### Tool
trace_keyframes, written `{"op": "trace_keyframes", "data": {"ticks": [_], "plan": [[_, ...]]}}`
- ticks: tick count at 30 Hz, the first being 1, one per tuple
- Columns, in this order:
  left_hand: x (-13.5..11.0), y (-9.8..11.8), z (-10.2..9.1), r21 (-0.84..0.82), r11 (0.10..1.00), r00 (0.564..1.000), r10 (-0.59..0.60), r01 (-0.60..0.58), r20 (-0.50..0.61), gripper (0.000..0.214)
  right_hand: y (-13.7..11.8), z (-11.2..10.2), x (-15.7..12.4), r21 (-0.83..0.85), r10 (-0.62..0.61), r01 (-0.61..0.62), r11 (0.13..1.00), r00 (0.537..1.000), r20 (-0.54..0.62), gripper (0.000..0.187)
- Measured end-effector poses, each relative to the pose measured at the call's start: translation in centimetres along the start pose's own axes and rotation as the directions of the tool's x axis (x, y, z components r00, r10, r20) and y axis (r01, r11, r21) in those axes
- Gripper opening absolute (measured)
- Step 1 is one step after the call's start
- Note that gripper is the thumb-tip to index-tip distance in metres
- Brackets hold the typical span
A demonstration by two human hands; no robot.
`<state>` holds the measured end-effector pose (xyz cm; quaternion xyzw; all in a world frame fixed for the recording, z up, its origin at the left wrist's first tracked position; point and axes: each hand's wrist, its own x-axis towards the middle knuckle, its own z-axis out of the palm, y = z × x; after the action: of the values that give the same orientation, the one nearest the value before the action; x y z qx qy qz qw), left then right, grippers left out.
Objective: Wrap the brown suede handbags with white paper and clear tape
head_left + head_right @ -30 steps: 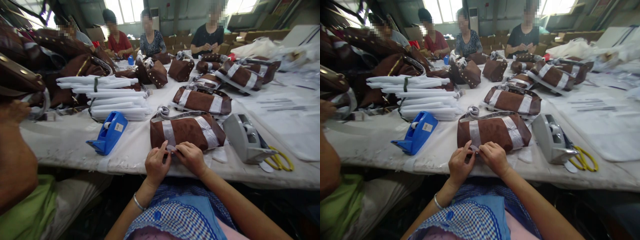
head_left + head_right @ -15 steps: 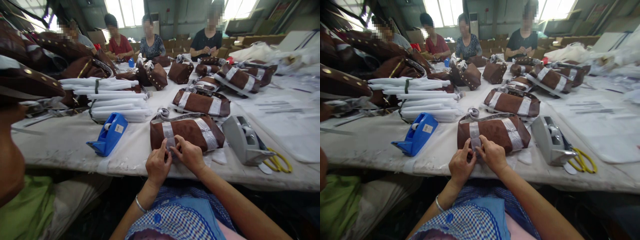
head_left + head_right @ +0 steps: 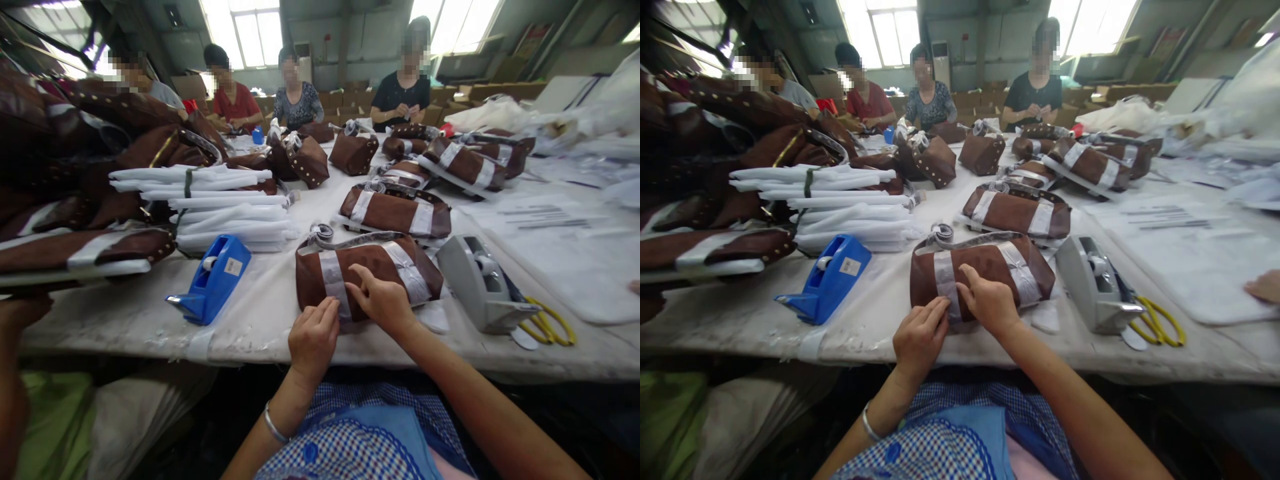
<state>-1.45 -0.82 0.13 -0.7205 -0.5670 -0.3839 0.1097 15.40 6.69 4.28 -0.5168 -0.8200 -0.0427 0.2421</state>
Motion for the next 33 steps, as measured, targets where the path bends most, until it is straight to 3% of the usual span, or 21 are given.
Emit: {"op": "trace_keyframes", "data": {"ticks": [4, 8, 10, 13, 15, 16, 20, 23, 28, 30, 33], "plan": [[0.3, 0.0, -0.3, -0.013, 1.000, 1.000, 0.006, -0.006, 0.012, 0.035, 6.3, -4.8, -3.2, 0.055, 0.075, -0.065, 0.996, 0.975, -0.208, 0.029], [0.3, -0.4, -0.3, 0.061, 0.998, 0.995, -0.004, -0.002, 0.098, 0.038, 15.2, -10.0, -7.2, -0.035, 0.296, -0.331, 0.943, 0.881, -0.368, 0.035], [0.2, -0.8, -0.2, 0.073, 0.997, 0.992, 0.003, -0.012, 0.127, 0.040, 18.7, -11.4, -8.6, 0.016, 0.470, -0.498, 0.867, 0.808, -0.356, 0.038], [0.2, -1.1, -0.1, 0.072, 0.996, 0.991, 0.034, -0.044, 0.127, 0.041, 21.8, -11.5, -9.4, 0.317, 0.758, -0.696, 0.645, 0.636, -0.145, 0.034], [0.2, -1.2, -0.1, 0.075, 0.995, 0.991, 0.055, -0.064, 0.121, 0.041, 22.3, -10.8, -9.1, 0.486, 0.835, -0.732, 0.477, 0.551, 0.011, 0.034], [0.2, -1.2, -0.1, 0.077, 0.995, 0.991, 0.061, -0.070, 0.116, 0.041, 22.3, -10.5, -8.8, 0.535, 0.845, -0.732, 0.421, 0.531, 0.062, 0.036], [0.2, -1.2, 0.0, 0.087, 0.994, 0.993, 0.057, -0.066, 0.105, 0.043, 21.3, -10.0, -7.7, 0.665, 0.842, -0.684, 0.299, 0.517, 0.153, 0.044], [0.1, -1.3, 0.1, 0.069, 0.995, 0.991, 0.061, -0.070, 0.120, 0.045, 20.1, -10.9, -7.5, 0.762, 0.850, -0.596, 0.253, 0.513, 0.119, 0.044], [0.0, -1.4, 0.0, 0.053, 0.996, 0.991, 0.062, -0.069, 0.118, 0.049, 17.1, -14.0, -8.8, 0.920, 0.891, -0.333, 0.207, 0.453, -0.037, 0.032], [0.0, -1.4, 0.0, 0.050, 0.996, 0.990, 0.069, -0.076, 0.120, 0.051, 16.0, -14.9, -10.0, 0.929, 0.892, -0.321, 0.184, 0.452, -0.021, 0.031], [-0.1, -1.5, 0.1, 0.045, 0.997, 0.990, 0.058, -0.064, 0.126, 0.053, 14.9, -15.0, -12.5, 0.917, 0.889, -0.391, 0.073, 0.443, 0.118, 0.035]]}}
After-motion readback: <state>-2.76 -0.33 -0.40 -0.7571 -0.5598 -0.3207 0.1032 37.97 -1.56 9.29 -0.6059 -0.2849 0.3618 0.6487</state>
